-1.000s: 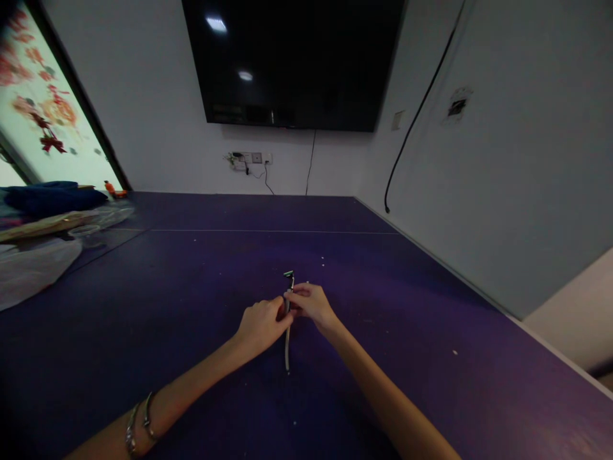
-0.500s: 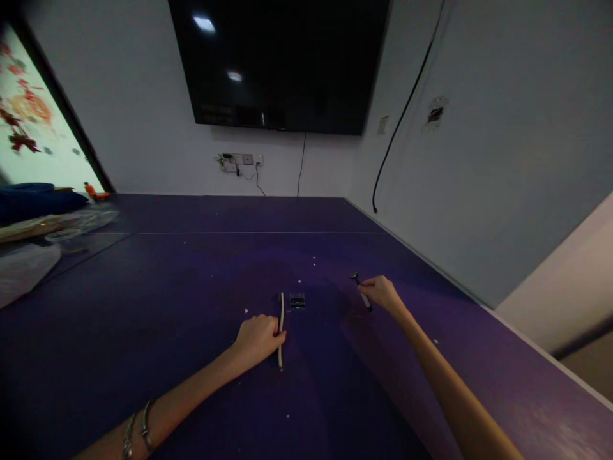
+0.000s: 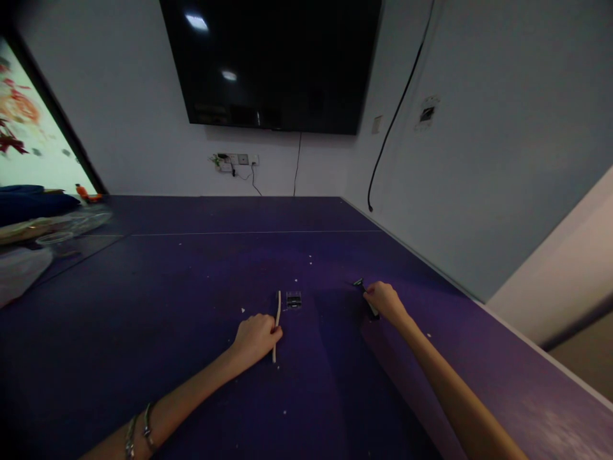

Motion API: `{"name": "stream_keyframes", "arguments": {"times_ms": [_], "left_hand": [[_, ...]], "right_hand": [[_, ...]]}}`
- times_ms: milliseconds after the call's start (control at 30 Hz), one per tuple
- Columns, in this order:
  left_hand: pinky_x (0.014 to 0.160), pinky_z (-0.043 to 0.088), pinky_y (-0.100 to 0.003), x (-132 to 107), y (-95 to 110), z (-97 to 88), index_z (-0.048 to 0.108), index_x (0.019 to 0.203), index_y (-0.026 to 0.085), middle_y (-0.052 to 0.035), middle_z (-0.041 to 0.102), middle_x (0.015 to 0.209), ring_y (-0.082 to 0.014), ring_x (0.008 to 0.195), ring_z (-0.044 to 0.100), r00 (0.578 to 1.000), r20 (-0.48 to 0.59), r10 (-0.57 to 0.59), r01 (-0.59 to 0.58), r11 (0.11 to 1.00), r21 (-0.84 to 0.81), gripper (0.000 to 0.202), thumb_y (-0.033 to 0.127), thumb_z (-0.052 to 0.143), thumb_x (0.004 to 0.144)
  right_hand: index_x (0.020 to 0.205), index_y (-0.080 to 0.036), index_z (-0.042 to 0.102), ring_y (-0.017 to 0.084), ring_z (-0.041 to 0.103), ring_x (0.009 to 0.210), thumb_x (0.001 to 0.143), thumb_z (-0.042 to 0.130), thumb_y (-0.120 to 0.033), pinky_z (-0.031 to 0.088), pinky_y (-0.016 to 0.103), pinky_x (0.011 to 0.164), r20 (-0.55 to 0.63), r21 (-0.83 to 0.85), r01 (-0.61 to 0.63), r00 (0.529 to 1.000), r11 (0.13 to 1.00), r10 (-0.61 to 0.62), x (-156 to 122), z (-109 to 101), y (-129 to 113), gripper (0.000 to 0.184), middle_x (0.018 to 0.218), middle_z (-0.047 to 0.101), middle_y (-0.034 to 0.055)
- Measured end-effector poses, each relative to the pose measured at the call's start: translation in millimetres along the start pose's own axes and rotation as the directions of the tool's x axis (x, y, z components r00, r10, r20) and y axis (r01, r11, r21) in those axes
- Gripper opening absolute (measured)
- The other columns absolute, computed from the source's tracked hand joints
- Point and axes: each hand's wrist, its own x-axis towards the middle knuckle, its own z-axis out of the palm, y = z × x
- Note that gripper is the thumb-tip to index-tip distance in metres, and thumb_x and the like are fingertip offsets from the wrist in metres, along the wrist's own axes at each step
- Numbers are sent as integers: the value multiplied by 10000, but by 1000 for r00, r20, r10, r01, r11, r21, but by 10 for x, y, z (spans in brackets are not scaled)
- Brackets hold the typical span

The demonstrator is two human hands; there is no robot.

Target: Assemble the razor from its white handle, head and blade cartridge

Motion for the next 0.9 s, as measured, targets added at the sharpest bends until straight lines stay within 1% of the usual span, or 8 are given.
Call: {"name": "stream_keyframes", "arguments": {"times_ms": [133, 267, 333, 367, 433, 533, 667, 900], "left_hand": [[673, 478, -340, -9, -14, -92, 683, 786, 139, -106, 693, 809, -248, 781, 657, 999, -40, -12, 11, 1000, -8, 348, 328, 395, 836], [649, 480, -348, -36, 88, -236, 680, 777, 151, -93, 692, 768, -251, 748, 660, 995, -101, 12, -13, 1000, -13, 357, 340, 383, 841], [646, 484, -353, -59, 184, -293, 678, 789, 157, -90, 694, 764, -252, 738, 662, 992, -123, 38, -40, 999, -13, 347, 339, 388, 841], [651, 486, -354, -73, 236, -315, 677, 805, 159, -90, 695, 771, -250, 739, 664, 989, -137, 58, -61, 998, -12, 338, 332, 389, 843], [658, 492, -355, -99, 332, -344, 672, 841, 159, -95, 699, 793, -248, 746, 667, 983, -159, 94, -97, 995, -8, 326, 315, 385, 850], [650, 501, -367, -123, 433, -361, 661, 861, 159, -100, 702, 814, -255, 740, 671, 975, -180, 128, -131, 991, -3, 325, 297, 367, 863], [636, 510, -387, -111, 499, -347, 643, 906, 157, -99, 701, 814, -273, 739, 672, 970, -195, 142, -145, 989, 2, 281, 293, 403, 852], [665, 501, -382, -66, 569, -295, 596, 919, 176, -68, 682, 842, -245, 754, 655, 953, -223, 205, -226, 972, -70, 333, 411, 362, 888]], "right_hand": [[777, -166, 720, 233, 664, 743, 690, 584, -221, 453, 247, 598, -29, 31, 31, 999, 999, -30, -72, -83, -161, 170, 742, 705, 100], [933, -176, 688, 172, 660, 689, 758, 554, -284, 493, 229, 572, 22, 214, 117, 992, 970, -125, -246, -47, -633, 246, 795, 707, 61], [966, -138, 658, 177, 657, 685, 735, 595, -319, 520, 249, 537, 138, 613, 58, 974, 788, -180, -374, 1, -947, 300, 811, 695, 77], [969, -133, 643, 177, 657, 697, 712, 623, -319, 531, 256, 541, 181, 729, 0, 964, 684, -193, -439, 22, -1099, 317, 812, 689, 75], [989, -132, 612, 163, 652, 666, 660, 685, -295, 542, 261, 541, 260, 838, -120, 946, 533, -195, -551, 47, -1356, 374, 779, 679, 58], [1014, -140, 564, 148, 643, 612, 621, 728, -264, 543, 262, 529, 340, 887, -250, 923, 388, -182, -660, 54, -1579, 444, 712, 665, 28], [981, -163, 536, 130, 626, 564, 603, 738, -227, 528, 240, 503, 354, 903, -293, 922, 315, -157, -726, 75, -1635, 433, 654, 653, -10], [791, -153, 604, 137, 635, 581, 593, 719, -250, 531, 242, 531, 301, 895, -231, 944, 381, -134, -655, 11, -1408, 249, 669, 680, 11]]}}
